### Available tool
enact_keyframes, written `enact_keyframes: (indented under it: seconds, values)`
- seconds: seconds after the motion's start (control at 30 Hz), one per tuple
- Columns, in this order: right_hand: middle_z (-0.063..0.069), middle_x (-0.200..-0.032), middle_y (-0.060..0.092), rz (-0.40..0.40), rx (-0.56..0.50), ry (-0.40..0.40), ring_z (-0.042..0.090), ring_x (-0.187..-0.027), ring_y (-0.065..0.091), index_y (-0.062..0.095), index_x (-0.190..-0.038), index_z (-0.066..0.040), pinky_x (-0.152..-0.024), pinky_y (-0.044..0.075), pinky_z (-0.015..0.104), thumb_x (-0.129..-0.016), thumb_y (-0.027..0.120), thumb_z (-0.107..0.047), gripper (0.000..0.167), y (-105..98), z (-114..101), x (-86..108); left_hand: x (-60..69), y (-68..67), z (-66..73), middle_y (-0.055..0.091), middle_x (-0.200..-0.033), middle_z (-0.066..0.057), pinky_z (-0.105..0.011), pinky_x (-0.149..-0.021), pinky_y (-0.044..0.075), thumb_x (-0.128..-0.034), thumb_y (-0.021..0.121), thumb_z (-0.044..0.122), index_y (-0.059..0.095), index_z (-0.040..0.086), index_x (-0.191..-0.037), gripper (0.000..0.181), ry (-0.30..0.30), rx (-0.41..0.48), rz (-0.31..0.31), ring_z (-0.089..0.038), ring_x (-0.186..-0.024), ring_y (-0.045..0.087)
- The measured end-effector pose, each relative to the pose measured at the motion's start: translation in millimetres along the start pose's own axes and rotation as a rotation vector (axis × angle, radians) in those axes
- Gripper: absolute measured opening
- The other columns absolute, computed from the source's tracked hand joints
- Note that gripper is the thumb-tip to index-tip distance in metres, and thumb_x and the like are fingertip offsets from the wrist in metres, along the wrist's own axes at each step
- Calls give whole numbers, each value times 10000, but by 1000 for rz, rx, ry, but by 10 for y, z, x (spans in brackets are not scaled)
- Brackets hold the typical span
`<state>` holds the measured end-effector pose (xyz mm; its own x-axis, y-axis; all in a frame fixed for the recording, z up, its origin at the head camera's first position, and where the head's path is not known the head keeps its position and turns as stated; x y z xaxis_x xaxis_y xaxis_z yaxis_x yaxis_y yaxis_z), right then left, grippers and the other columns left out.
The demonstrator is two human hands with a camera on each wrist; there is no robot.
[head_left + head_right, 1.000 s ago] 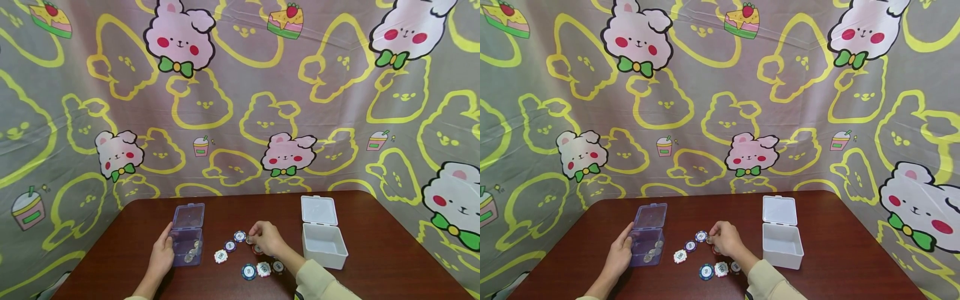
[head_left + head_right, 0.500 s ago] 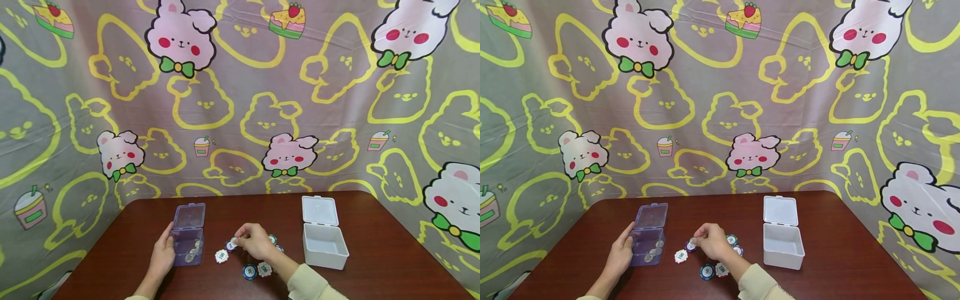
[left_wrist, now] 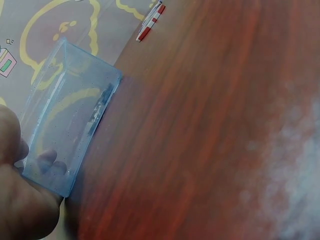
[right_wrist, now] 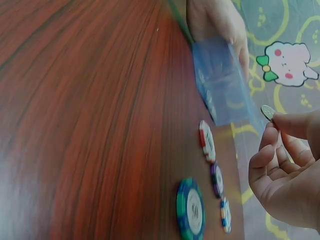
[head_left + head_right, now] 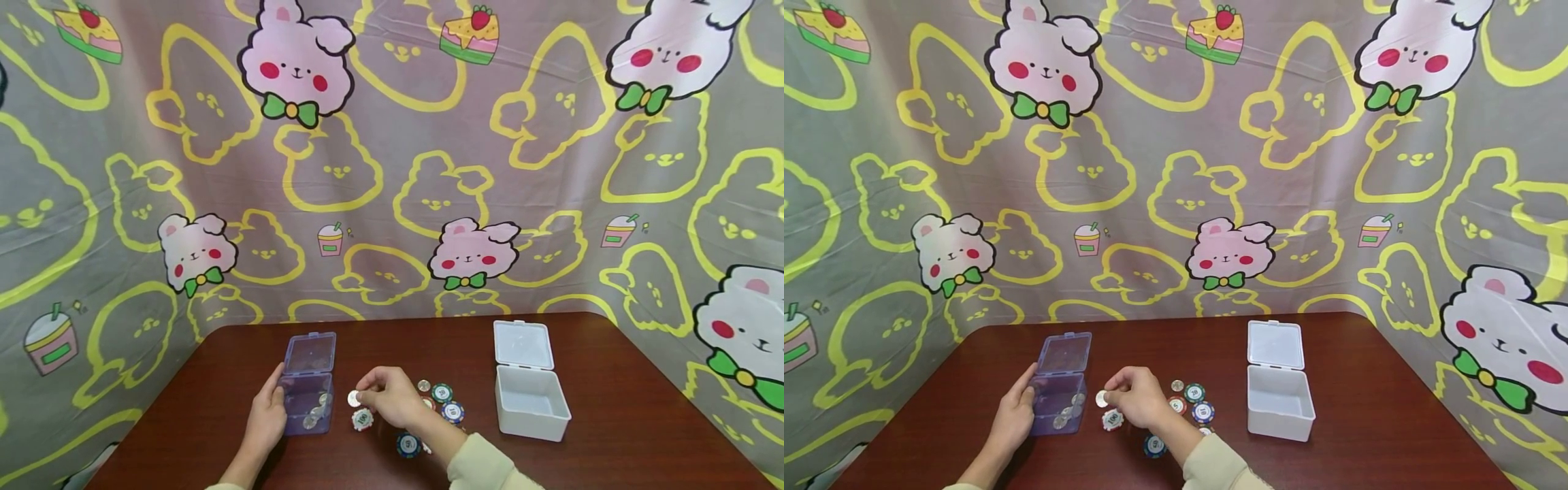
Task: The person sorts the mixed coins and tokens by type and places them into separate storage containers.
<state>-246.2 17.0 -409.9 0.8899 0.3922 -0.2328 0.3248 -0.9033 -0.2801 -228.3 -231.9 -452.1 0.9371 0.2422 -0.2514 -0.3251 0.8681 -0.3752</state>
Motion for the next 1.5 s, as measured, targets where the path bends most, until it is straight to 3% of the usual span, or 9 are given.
enact_keyframes:
  seconds: [0.47, 0.87, 1.13, 1.33, 1.5]
  values:
    - [26, -659, 622, 23, -104, 35, 111, -552, 532, 704, -884, 56, -491, 436, 209, -842, 716, 47, 44, 355, -108, -111, 9, -5, -23, 526, -1355, -341, -547, -1152, 225, -1037, 296, -45, 299, -61, -1539, 502, 5, 5, 5, -413, -1382, 344]
    - [6, -630, 612, 66, -98, 52, 120, -519, 518, 703, -829, 32, -480, 418, 193, -816, 719, 94, 65, 519, -121, -188, 12, -4, -10, 525, -1352, -343, -541, -1131, 257, -1049, 290, -31, 291, -58, -1543, 494, 2, 21, 1, -408, -1350, 381]
    - [27, -666, 659, 78, -26, 33, 80, -514, 525, 713, -857, 32, -459, 416, 195, -764, 725, 104, 118, 497, -85, -206, 8, 16, -12, 507, -1374, -344, -556, -1122, 268, -1055, 296, -24, 292, -58, -1542, 489, 11, 11, 3, -421, -1340, 386]
    - [6, -665, 646, 75, 27, 12, 64, -534, 530, 714, -845, 11, -490, 430, 193, -768, 755, 59, 100, 393, -46, -188, 0, 5, -7, 480, -1403, -344, -567, -1149, 222, -1052, 296, -32, 293, -59, -1541, 490, 16, 19, 3, -422, -1393, 319]
    - [-2, -696, 651, 61, 75, 10, 62, -585, 547, 712, -867, 6, -534, 446, 205, -777, 760, 29, 105, 265, 10, -137, 11, -3, -5, 507, -1367, -348, -573, -1138, 238, -1052, 299, -32, 296, -67, -1536, 486, 20, 8, 6, -430, -1376, 342]
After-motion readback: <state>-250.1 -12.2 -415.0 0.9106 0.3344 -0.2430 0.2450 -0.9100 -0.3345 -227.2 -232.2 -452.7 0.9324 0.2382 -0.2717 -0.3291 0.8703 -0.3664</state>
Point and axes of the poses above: each hand's wrist, its own x-axis away from the middle knuckle, its own y-axis out of the palm, z = x × y, the point moved 1 cm from there along -x, towards the middle knuckle
